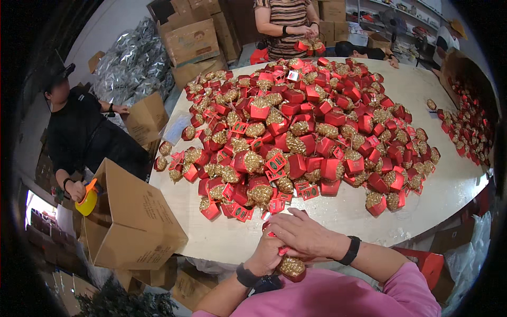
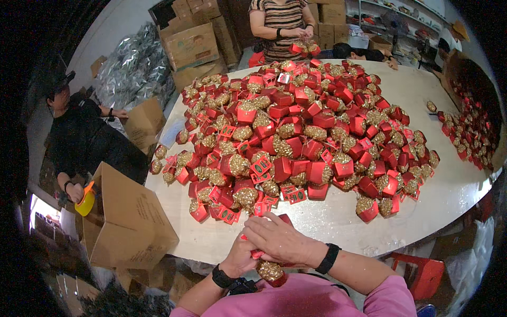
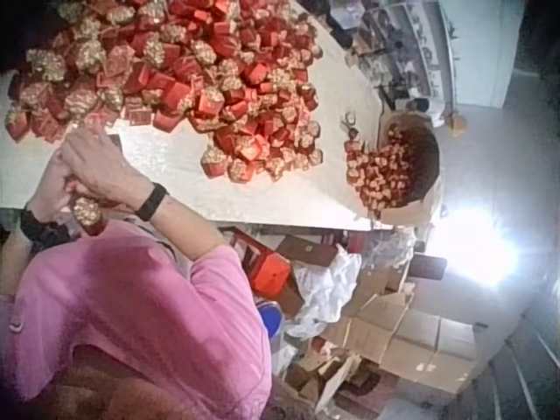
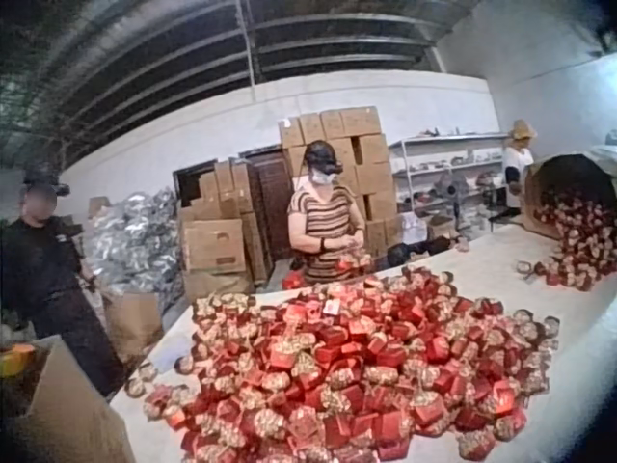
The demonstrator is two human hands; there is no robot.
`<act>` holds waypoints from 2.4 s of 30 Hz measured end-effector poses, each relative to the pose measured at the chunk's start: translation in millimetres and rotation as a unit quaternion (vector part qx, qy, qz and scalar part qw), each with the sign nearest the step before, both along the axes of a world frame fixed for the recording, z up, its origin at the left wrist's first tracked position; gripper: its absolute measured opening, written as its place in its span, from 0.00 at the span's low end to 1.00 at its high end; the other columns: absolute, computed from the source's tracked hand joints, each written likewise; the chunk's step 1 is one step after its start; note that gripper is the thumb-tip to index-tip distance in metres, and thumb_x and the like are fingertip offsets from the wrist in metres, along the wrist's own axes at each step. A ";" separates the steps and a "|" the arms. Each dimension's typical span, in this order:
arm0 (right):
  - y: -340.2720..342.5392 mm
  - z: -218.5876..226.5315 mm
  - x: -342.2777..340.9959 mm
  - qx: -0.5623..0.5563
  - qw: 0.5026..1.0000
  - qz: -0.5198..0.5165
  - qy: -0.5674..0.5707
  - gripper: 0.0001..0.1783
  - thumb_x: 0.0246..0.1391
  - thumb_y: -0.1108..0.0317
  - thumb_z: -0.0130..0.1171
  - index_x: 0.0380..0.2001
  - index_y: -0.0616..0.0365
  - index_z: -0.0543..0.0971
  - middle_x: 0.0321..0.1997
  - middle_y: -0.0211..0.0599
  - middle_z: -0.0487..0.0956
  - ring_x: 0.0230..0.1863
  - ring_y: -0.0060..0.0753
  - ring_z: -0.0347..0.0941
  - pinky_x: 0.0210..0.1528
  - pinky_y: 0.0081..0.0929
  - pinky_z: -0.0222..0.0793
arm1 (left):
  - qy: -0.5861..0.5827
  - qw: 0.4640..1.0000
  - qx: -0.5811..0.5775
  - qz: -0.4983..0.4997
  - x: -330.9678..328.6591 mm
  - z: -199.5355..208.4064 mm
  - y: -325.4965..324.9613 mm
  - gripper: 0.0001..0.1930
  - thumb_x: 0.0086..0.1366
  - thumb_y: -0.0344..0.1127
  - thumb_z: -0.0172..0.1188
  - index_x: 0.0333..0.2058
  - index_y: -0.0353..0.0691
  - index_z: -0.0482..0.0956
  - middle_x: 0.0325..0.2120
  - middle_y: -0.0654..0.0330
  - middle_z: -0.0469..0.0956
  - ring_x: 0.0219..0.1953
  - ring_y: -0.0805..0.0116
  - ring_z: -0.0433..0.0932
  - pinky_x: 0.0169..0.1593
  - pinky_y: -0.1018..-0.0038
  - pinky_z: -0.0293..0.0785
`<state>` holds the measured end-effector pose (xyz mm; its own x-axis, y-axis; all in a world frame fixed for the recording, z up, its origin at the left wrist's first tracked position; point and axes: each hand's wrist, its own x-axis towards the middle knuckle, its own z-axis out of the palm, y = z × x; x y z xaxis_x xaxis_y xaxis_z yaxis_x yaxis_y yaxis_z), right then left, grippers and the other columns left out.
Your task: Sort and organize small red and gold gift boxes in a warehouse setting.
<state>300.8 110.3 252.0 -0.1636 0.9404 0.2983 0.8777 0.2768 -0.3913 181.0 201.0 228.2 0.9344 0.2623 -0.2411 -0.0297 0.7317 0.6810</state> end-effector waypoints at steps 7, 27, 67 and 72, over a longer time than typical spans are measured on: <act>1.9 1.4 20.3 -0.051 0.967 0.020 0.247 0.23 0.40 0.66 0.58 0.43 0.59 0.68 0.48 0.42 0.68 0.51 0.43 0.63 0.53 0.36 0.58 | 0.084 0.996 0.013 -0.026 -1.5 -4.8 3.4 0.17 0.54 0.24 0.52 0.44 0.36 0.64 0.37 0.58 0.71 0.38 0.69 0.73 0.41 0.76 0.71; -7.8 -0.4 5.1 -0.025 0.991 0.018 0.131 0.32 0.43 0.67 0.54 0.53 0.61 0.58 0.55 0.52 0.60 0.58 0.50 0.54 0.56 0.42 0.52 | -0.008 0.911 0.412 -0.027 0.6 -7.1 6.1 0.14 0.46 0.22 0.56 0.35 0.37 0.74 0.39 0.57 0.73 0.44 0.63 0.70 0.47 0.71 0.66; -4.5 -23.9 19.3 0.046 0.964 -0.011 0.261 0.10 0.44 0.68 0.53 0.33 0.59 0.72 0.33 0.41 0.72 0.38 0.45 0.66 0.40 0.35 0.64 | 0.097 0.965 0.220 -0.104 11.8 -1.2 1.4 0.18 0.45 0.18 0.50 0.39 0.36 0.69 0.32 0.62 0.73 0.34 0.74 0.72 0.36 0.80 0.68; -9.4 -22.7 28.6 0.018 0.946 -0.089 0.311 0.08 0.44 0.69 0.48 0.28 0.62 0.71 0.28 0.47 0.71 0.35 0.49 0.67 0.37 0.38 0.63 | 0.177 0.901 0.388 -0.078 3.4 0.6 0.3 0.12 0.53 0.26 0.53 0.38 0.33 0.73 0.30 0.63 0.74 0.32 0.75 0.72 0.38 0.79 0.69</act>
<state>329.4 100.9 229.3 0.2139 0.9242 0.3164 0.5146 0.1687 -0.8407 184.4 201.3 228.8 0.8749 0.3531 -0.3316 0.3520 0.0067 0.9360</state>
